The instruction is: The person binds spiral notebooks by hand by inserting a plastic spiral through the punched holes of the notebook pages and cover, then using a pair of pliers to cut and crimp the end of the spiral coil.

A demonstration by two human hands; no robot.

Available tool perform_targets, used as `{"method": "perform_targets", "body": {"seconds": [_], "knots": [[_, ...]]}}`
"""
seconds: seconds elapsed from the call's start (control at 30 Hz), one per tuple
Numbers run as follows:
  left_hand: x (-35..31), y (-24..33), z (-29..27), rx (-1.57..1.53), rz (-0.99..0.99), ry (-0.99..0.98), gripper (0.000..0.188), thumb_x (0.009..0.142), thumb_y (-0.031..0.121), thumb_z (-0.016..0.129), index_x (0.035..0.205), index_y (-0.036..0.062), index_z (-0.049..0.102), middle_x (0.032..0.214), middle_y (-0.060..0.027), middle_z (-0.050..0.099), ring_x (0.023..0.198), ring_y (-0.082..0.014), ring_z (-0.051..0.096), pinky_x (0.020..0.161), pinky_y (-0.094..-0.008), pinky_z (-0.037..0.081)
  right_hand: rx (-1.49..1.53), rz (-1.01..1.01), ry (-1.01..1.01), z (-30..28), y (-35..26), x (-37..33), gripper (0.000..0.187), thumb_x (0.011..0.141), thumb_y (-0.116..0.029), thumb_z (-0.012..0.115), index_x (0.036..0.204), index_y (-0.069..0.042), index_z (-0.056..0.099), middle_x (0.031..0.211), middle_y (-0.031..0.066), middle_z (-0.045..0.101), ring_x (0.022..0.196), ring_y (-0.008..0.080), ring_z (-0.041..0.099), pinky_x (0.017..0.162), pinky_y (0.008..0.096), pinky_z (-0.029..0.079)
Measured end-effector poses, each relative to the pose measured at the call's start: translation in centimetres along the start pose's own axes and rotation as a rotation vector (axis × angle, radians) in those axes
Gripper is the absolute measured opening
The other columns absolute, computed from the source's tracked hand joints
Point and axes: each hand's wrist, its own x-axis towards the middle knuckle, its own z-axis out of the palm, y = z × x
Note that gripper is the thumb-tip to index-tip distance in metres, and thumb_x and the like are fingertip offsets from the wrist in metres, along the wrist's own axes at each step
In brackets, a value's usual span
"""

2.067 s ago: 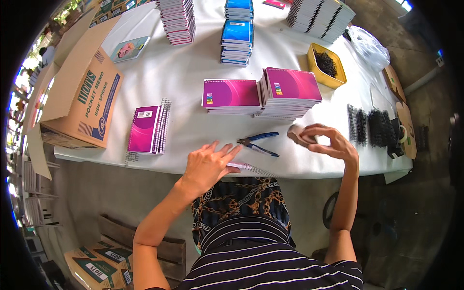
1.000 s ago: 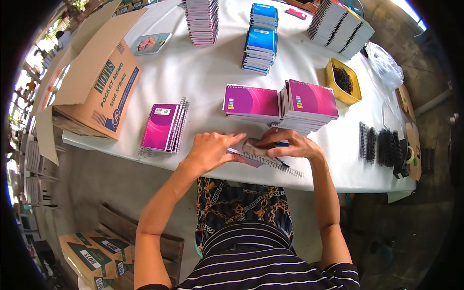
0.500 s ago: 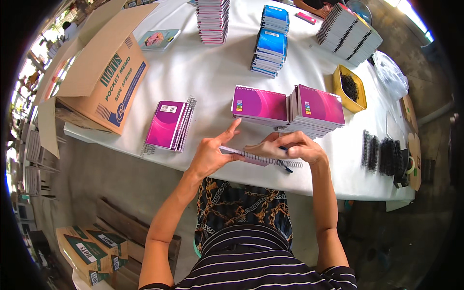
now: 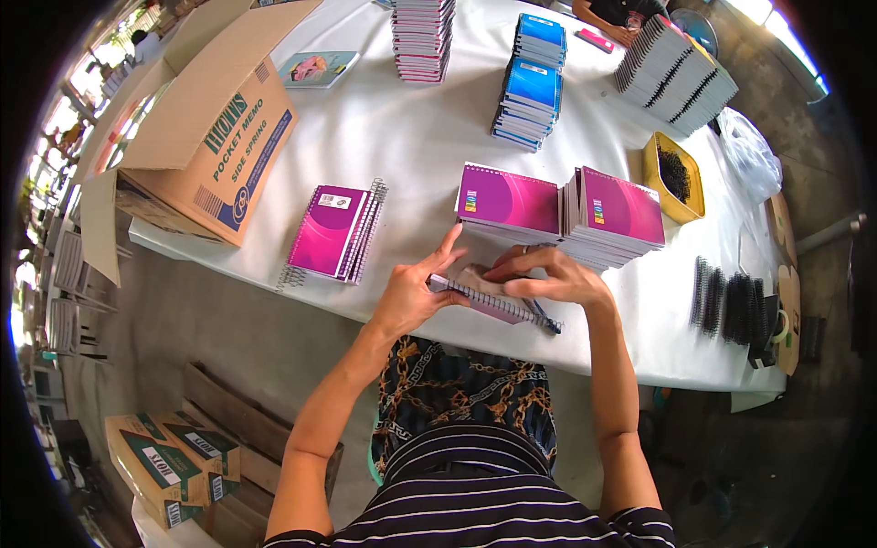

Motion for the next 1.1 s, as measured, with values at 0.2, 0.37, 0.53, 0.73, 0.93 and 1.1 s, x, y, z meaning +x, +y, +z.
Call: {"method": "perform_targets", "body": {"seconds": [0.2, 0.37, 0.53, 0.73, 0.93, 1.1], "knots": [[-0.1, -0.5, -0.1, 0.007, 0.008, -0.002, 0.108, 0.067, 0.016, 0.087, 0.156, 0.0227, 0.027, 0.131, -0.0202, 0.061, 0.126, -0.0295, 0.056, 0.096, -0.0401, 0.055, 0.133, -0.128, 0.003, 0.6, 0.4, 0.6, 0.040, 0.086, -0.036, 0.070, 0.112, -0.006, 0.075, 0.106, 0.0123, 0.070, 0.098, 0.0232, 0.064, 0.091, 0.0357, 0.048], [-0.4, -1.0, -0.5, -0.049, 0.013, -0.079, 0.088, 0.078, 0.027, 0.081, 0.152, 0.0110, 0.036, 0.134, -0.0170, 0.061, 0.125, -0.0233, 0.056, 0.097, -0.0355, 0.053, 0.075, -0.063, 0.087, 0.1, -1.1, -0.9, 0.043, 0.085, -0.036, 0.071, 0.114, -0.004, 0.073, 0.106, 0.0166, 0.068, 0.105, 0.0279, 0.063, 0.093, 0.0360, 0.048], [-0.3, -2.0, -1.3, -0.136, 0.063, -0.209, 0.062, 0.090, 0.043, 0.069, 0.136, 0.0038, 0.058, 0.134, -0.0118, 0.063, 0.124, -0.0158, 0.056, 0.099, -0.0297, 0.049, -0.120, 0.030, 0.317, -0.6, -2.2, -9.7, 0.047, 0.082, -0.039, 0.073, 0.113, -0.004, 0.074, 0.116, 0.0195, 0.063, 0.106, 0.0318, 0.062, 0.092, 0.0411, 0.049], [-1.5, 0.1, -1.6, -0.227, -0.032, -0.050, 0.048, 0.092, 0.029, 0.070, 0.132, 0.0044, 0.062, 0.132, -0.0090, 0.065, 0.119, -0.0155, 0.060, 0.102, -0.0297, 0.047, -0.924, 0.441, 0.675, 1.6, 5.2, -17.1, 0.054, 0.069, -0.027, 0.085, 0.118, -0.012, 0.070, 0.136, 0.0187, 0.052, 0.129, 0.0356, 0.045, 0.108, 0.0478, 0.030], [-3.8, 1.5, 0.1, 0.708, 0.363, 0.154, 0.054, 0.086, 0.028, 0.072, 0.137, 0.0143, 0.059, 0.135, -0.0053, 0.062, 0.126, -0.0324, 0.057, 0.104, -0.0460, 0.046, -0.767, 0.106, 0.691, 8.2, 3.4, -8.0, 0.060, 0.078, -0.032, 0.079, 0.132, -0.016, 0.058, 0.133, 0.0165, 0.050, 0.128, 0.0358, 0.044, 0.107, 0.0511, 0.035], [-5.1, 0.6, 2.6, 0.934, 0.304, 0.165, 0.056, 0.092, 0.040, 0.063, 0.142, 0.0159, 0.054, 0.143, -0.0031, 0.056, 0.127, -0.0321, 0.056, 0.104, -0.0508, 0.044, -0.891, 0.147, 0.753, 9.4, 4.9, -5.8, 0.052, 0.082, -0.018, 0.073, 0.132, -0.016, 0.058, 0.116, 0.0182, 0.053, 0.110, 0.0357, 0.053, 0.096, 0.0502, 0.042]]}}
